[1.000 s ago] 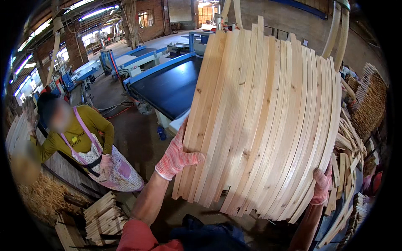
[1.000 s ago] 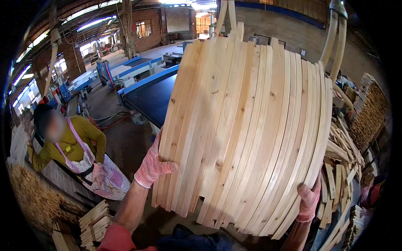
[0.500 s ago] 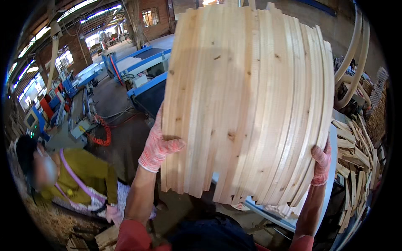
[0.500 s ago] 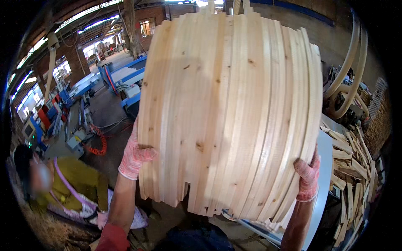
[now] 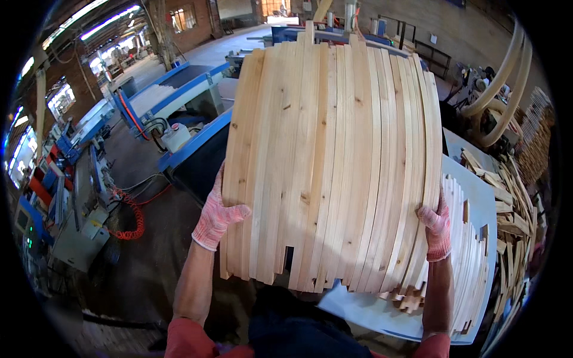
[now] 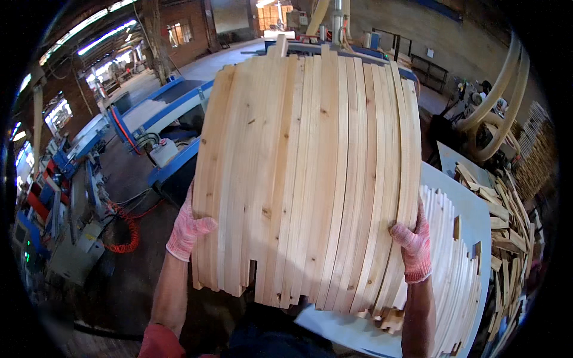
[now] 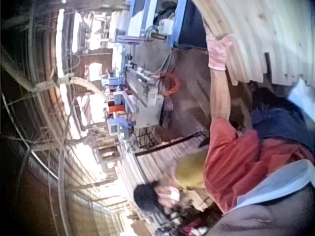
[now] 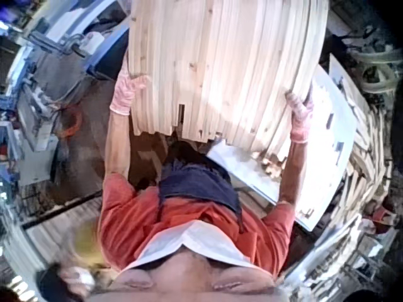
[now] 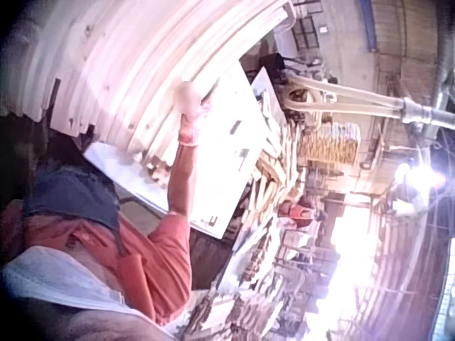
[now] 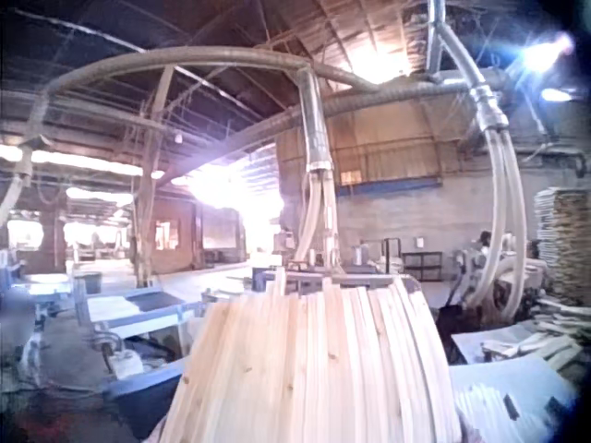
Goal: The person picks up stacks of light-colored wooden planks from a table and places them onto a conveyor belt. They repeat this process, moving the wood from the table to the conveyor and then arranging the planks on the belt.
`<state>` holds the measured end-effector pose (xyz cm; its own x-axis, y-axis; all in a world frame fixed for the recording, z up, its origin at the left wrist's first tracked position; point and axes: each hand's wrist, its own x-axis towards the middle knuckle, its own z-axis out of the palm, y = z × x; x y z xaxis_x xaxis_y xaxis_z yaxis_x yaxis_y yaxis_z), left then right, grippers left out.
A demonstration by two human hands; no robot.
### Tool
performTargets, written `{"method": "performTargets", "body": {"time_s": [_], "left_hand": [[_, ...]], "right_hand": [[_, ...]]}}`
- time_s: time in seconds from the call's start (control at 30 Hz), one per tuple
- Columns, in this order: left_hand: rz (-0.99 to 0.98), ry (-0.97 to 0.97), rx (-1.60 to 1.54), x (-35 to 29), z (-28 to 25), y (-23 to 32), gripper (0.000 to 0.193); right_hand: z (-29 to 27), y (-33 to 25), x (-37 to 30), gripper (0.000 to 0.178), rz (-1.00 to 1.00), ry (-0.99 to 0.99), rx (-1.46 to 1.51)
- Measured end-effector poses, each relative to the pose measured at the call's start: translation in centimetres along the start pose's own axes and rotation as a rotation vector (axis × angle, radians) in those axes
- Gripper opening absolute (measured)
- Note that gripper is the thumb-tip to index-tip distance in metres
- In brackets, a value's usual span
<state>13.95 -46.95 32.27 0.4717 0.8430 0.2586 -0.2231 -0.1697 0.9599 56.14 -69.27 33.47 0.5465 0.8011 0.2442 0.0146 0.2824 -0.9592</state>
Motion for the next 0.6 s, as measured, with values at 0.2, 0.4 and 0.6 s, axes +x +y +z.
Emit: {"method": "performTargets", "body": {"time_s": [0.2,0.4,0.6], "left_hand": [[-0.227,-0.1,-0.025,7.2,-11.4,-6.1,0.118],[-0.456,-0.176,-0.05,10.6,-19.4,-13.6,0.115],[-0.385,-0.317,0.11,13.9,-24.8,-18.7,0.115]], "right_hand": [[9.0,8.2,1.7,0.094,0.281,0.132,0.046],[16.1,16.1,2.1,0.094,0.527,0.208,0.152],[21.6,22.2,1.1,0.098,0.595,0.191,0.062]]}}
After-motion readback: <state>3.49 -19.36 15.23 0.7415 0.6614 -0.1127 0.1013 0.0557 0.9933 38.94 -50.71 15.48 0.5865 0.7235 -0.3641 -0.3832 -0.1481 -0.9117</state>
